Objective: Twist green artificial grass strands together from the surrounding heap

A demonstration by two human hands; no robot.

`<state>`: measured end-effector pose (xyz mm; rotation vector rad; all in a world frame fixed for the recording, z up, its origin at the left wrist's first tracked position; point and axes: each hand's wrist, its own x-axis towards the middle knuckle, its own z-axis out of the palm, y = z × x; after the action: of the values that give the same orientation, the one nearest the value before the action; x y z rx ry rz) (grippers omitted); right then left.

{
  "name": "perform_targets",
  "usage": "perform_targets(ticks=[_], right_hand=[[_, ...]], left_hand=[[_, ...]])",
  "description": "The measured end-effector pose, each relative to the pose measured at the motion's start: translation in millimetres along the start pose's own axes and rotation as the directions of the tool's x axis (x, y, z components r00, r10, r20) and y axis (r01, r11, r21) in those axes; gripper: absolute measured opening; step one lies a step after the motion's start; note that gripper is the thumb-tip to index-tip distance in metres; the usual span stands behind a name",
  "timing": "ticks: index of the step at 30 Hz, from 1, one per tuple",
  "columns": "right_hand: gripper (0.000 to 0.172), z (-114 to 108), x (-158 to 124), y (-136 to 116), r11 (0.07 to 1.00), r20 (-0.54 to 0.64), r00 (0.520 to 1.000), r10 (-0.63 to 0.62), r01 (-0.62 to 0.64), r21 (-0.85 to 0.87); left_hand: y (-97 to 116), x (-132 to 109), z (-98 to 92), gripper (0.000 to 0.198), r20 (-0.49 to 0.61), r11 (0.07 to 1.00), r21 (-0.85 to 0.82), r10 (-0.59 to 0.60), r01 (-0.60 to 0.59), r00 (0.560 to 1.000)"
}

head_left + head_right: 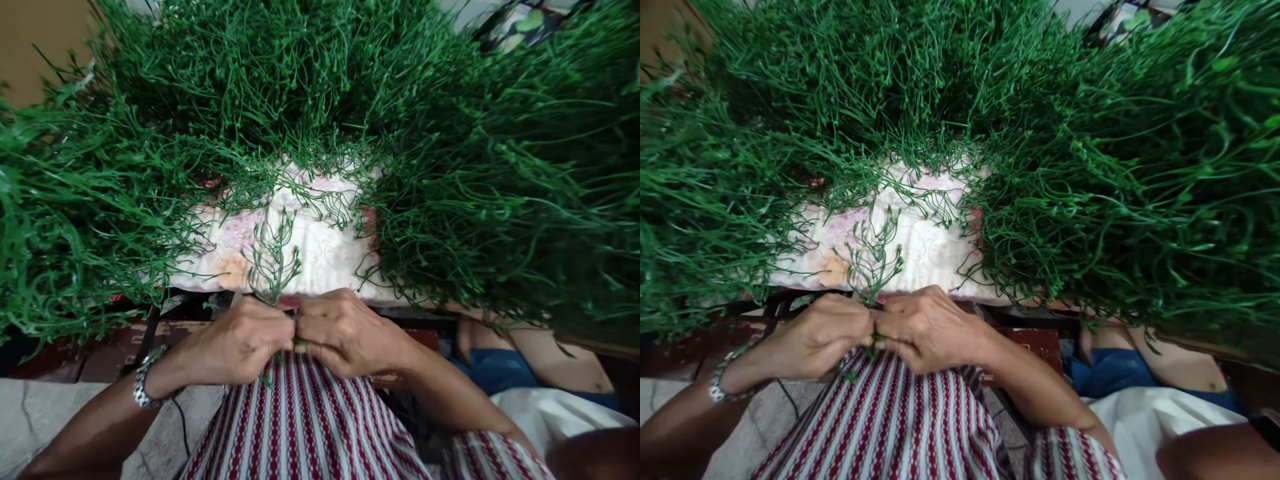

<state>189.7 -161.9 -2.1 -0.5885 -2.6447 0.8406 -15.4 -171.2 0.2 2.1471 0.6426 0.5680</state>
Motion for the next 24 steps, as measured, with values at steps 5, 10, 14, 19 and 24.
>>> perform_targets(ticks=[5,10,14,19,24], right_hand=[[0.016,-2.0,-4.1,-9.7,0.991,0.137,0.984,-0.111,0.098,0.095],[0.023,2.0,-4.3,-8.7,0.992,-0.001,0.994,-0.107,0.107,0.074],[0.023,2.6,2.8,0.8,0.988,-0.205,0.976,0.07,-0.096,-0.121],[0.023,2.3,5.7,8.5,0.975,-0.217,0.972,0.089,-0.129,-0.18],[0.023,2.8,-4.0,-1.2,0.993,-0.057,0.991,-0.12,0.121,0.007]], left_hand=[[9.5,-11.7,0.4,0.024,0.15,0.996,-0.012,0.085,-0.084,0.985],[7.2,-11.3,-0.6,0.021,0.079,0.996,-0.08,0.036,-0.029,0.996],[-3.1,5.2,-1.3,0.022,-0.105,0.958,-0.167,-0.254,0.235,0.962],[-5.9,18.0,-0.8,0.022,-0.182,0.948,-0.146,-0.306,0.282,0.935],[8.4,7.3,-3.2,0.022,0.111,0.999,-0.012,0.049,-0.048,0.993]])
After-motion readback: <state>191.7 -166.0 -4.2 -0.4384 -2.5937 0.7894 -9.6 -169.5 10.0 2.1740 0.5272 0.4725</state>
